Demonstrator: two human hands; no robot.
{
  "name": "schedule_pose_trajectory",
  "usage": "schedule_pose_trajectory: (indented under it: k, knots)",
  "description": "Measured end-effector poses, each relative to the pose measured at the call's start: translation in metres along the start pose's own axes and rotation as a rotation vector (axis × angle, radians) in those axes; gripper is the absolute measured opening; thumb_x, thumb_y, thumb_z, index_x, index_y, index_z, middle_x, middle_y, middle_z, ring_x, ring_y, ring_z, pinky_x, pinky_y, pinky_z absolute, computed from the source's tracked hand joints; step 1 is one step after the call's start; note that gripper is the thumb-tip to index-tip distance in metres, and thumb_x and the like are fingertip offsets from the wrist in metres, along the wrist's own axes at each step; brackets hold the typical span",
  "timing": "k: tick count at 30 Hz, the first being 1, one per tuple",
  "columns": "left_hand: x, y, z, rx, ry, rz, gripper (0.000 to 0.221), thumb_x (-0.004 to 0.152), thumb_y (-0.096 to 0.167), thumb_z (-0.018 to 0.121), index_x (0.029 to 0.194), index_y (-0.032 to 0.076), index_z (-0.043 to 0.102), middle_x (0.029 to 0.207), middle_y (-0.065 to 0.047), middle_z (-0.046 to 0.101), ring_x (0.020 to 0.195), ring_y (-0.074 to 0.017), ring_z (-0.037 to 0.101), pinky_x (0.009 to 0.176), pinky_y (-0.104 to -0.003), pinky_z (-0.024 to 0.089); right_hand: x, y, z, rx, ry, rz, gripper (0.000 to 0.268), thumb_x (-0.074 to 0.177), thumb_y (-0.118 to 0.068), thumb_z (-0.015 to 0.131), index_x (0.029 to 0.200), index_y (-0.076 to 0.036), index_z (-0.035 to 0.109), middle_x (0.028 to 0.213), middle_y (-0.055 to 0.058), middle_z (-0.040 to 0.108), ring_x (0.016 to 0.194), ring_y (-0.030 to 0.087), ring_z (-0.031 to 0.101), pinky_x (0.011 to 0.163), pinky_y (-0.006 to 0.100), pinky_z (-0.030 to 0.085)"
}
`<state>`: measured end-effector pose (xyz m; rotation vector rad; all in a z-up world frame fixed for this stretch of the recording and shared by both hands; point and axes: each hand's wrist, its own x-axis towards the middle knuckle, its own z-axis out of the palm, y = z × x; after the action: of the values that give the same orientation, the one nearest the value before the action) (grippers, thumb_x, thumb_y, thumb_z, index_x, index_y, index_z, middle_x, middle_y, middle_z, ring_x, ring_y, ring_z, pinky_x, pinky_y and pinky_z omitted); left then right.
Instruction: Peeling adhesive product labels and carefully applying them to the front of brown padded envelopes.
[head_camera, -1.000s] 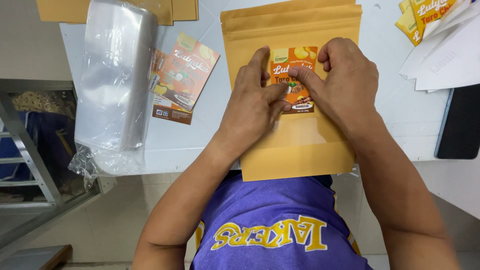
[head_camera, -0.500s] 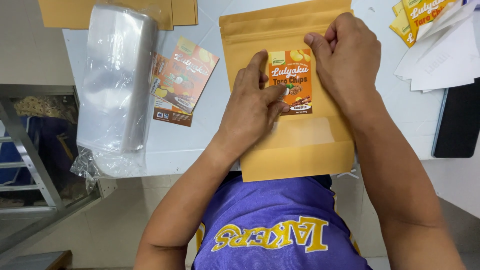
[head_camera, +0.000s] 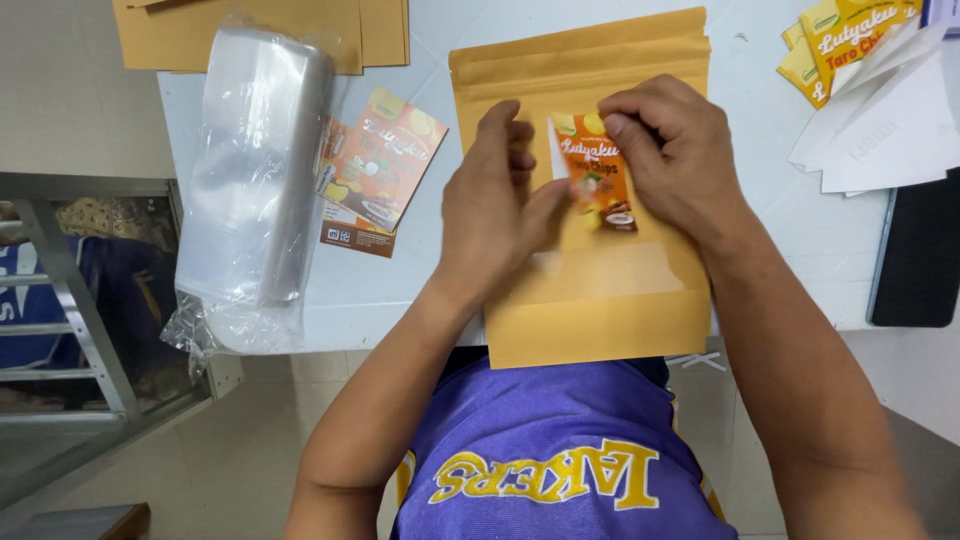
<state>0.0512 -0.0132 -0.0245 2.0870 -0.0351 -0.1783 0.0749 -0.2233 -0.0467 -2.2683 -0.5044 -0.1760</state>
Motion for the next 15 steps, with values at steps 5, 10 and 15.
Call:
schedule_pose_trajectory:
  k: [5,10,15]
  knots:
    - [0.021,0.005,0.031,-0.04,0.03,-0.034,0.086,0.082,0.024,0.076,0.153,0.012,0.03,0.139,-0.014,0.063,0.131,-0.0293,0.062,0.097,-0.045,0.052,-0.002,0.004,0.0,0.113,-0.011,0.024,0.011,0.107,0.003,0.071,0.117,0.001,0.075,0.107,0.015,0.069,0.094,0.025,0.066,0.083,0.033,0.051]
    - [-0.013,-0.008,-0.002,-0.014,-0.072,0.039,0.087,0.074,0.009,0.063,0.155,0.013,0.029,0.145,-0.015,0.051,0.125,-0.0304,0.06,0.1,-0.044,0.051,-0.012,0.016,0.015,-0.079,0.028,-0.019,0.013,0.103,-0.001,0.077,0.115,-0.005,0.079,0.106,0.008,0.061,0.087,0.023,0.062,0.073,0.033,0.048]
    - [-0.063,-0.011,-0.087,0.126,-0.323,0.099,0.084,0.072,0.006,0.068,0.15,0.005,0.037,0.136,-0.02,0.057,0.122,-0.0312,0.058,0.104,-0.041,0.044,-0.017,-0.004,0.018,-0.285,0.014,-0.225,0.039,0.095,-0.022,0.091,0.116,0.004,0.071,0.108,0.016,0.054,0.093,0.034,0.054,0.085,0.045,0.05]
